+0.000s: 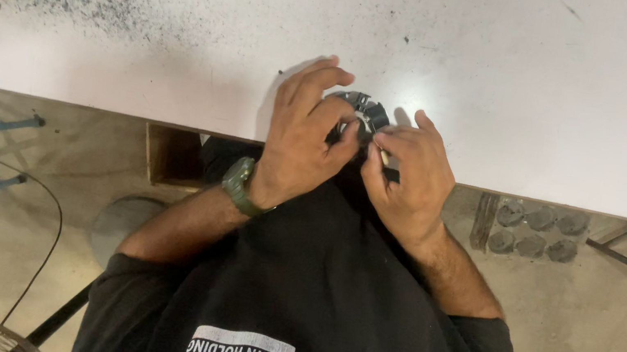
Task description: The person sits at a white workbench and assembles small black mechanical parts by hand, fitting pieces together and pressing them into place. Finished assemblies are set down on the table one at a time, forming a growing row of completed units.
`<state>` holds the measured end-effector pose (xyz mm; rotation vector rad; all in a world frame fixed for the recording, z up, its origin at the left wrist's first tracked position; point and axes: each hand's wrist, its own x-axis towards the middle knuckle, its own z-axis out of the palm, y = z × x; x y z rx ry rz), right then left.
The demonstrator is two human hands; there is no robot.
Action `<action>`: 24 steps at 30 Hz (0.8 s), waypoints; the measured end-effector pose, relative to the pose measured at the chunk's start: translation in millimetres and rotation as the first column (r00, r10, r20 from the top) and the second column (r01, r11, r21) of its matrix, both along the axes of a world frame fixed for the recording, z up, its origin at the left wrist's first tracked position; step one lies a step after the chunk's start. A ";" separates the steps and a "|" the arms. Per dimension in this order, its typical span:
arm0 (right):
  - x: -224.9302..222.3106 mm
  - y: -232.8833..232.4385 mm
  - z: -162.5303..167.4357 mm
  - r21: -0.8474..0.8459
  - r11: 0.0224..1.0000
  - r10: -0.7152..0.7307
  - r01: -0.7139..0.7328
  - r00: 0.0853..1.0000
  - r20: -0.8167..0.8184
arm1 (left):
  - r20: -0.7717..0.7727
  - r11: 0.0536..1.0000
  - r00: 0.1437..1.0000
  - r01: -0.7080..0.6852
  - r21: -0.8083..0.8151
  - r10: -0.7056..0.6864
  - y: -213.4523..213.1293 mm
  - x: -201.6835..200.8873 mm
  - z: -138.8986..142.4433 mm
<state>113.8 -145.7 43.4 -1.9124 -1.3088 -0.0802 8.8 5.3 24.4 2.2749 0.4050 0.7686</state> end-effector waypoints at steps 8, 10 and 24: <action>2.4 0.5 -13.6 0.059 0.996 -0.058 0.063 0.995 -0.082 | -0.169 0.981 0.981 0.122 0.147 -0.097 10.0 3.6 22.9; 4.1 1.7 -16.0 0.077 0.995 -0.056 0.062 0.996 -0.073 | -0.183 0.973 0.979 0.123 0.197 -0.087 8.4 8.4 22.5; 5.7 0.2 -16.3 0.063 0.996 -0.054 0.061 0.994 -0.099 | -0.114 0.919 0.982 0.182 0.350 -0.151 15.9 5.2 20.3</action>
